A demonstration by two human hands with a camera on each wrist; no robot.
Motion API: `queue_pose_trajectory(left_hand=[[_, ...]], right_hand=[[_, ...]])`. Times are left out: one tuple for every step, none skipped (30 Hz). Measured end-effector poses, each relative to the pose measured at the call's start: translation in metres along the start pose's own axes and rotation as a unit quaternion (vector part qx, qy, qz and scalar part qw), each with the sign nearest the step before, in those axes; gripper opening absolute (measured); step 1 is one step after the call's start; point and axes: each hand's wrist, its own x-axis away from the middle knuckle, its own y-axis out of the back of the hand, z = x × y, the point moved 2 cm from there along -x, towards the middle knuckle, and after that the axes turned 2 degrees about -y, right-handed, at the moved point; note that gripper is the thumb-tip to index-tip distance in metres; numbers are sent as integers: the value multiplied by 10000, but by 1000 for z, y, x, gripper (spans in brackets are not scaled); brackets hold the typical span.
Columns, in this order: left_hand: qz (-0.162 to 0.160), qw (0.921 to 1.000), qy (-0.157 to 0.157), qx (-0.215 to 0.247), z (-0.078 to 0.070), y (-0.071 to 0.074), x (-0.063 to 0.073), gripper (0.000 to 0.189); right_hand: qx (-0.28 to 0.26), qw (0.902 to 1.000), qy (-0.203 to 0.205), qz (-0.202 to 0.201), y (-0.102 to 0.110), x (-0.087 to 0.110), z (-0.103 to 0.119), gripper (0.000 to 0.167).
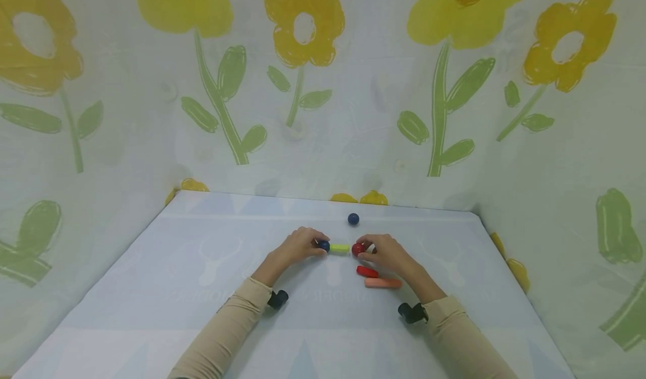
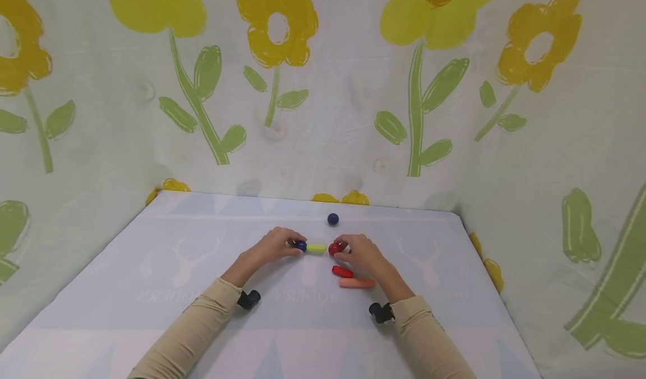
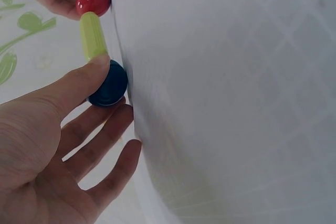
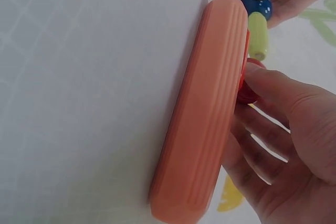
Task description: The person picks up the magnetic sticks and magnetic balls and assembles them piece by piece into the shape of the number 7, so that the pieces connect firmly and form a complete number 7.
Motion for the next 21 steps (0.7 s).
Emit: queue_pose_trajectory(left_hand=[[-3, 10000, 4, 15, 0, 0, 0, 36], [-4, 10000, 7, 27, 0, 0, 0, 36], [-4, 10000, 9, 34, 0, 0, 0, 36], [-6, 10000, 13, 46, 0, 0, 0, 36], [-4, 10000, 18, 50, 0, -1, 0, 36], [-7, 10000, 17, 41, 0, -1, 0, 37], [-13, 10000, 4, 39, 0, -1, 0, 37], [-12, 10000, 4, 30, 0, -1, -1, 37], [-13, 10000, 1, 23, 0, -1, -1, 37], [-18, 10000, -2, 7, 1, -1, -1, 37], [-21, 10000, -6, 0, 1, -1, -1, 37], [-25, 10000, -18, -6, 1, -1, -1, 37], [-26, 10000, -27, -6, 1, 0, -1, 37], [-24, 10000, -22, -13, 1, 0, -1, 37], [-26, 10000, -24, -17, 1, -1, -1, 37], [-24, 10000, -29, -31, 1, -1, -1, 36], [-22, 10000, -27, -42, 1, -1, -1, 36], [-22, 10000, -23, -54, 1, -1, -2, 36], [-18, 10000, -18, -69, 1, -1, -2, 37], [-15, 10000, -9, -78, 1, -1, -2, 36], [-11, 10000, -5, -88, 0, -1, -2, 36]], right_hand=[[4, 10000, -13, -4, 0, 0, 0, 33], [1, 10000, -19, -6, 0, 0, 0, 34], [0, 10000, -33, -6, -1, 0, 0, 34], [3, 10000, -40, 0, -1, 0, 0, 34], [-5, 10000, -49, 6, -1, -1, 0, 34], [-6, 10000, -67, 12, -2, -1, 0, 34], [-8, 10000, -82, 6, -2, -1, 0, 34], [-22, 10000, -93, 0, -2, -1, 1, 34], [-23, 9999, -102, -5, -2, -1, 1, 34], [-29, 9999, -102, -11, -2, -1, 1, 34], [-28, 10000, -93, -18, -2, -1, 1, 33], [-27, 10000, -84, -22, -2, -1, 1, 34], [-32, 10000, -67, -32, -2, -2, 2, 33], [-33, 10000, -45, -33, -3, -2, 2, 33], [-22, 10000, -25, -34, -3, -2, 2, 33], [-21, 10000, -13, -37, -3, -2, 2, 34], [-10, 10000, -13, -31, -4, -2, 2, 34], [-8, 10000, -17, -20, -4, -2, 3, 34], [-6, 10000, -18, -22, -4, -2, 3, 34], [-8, 10000, -16, -20, -4, -2, 3, 34], [-18, 10000, -16, -19, -4, -2, 3, 33]])
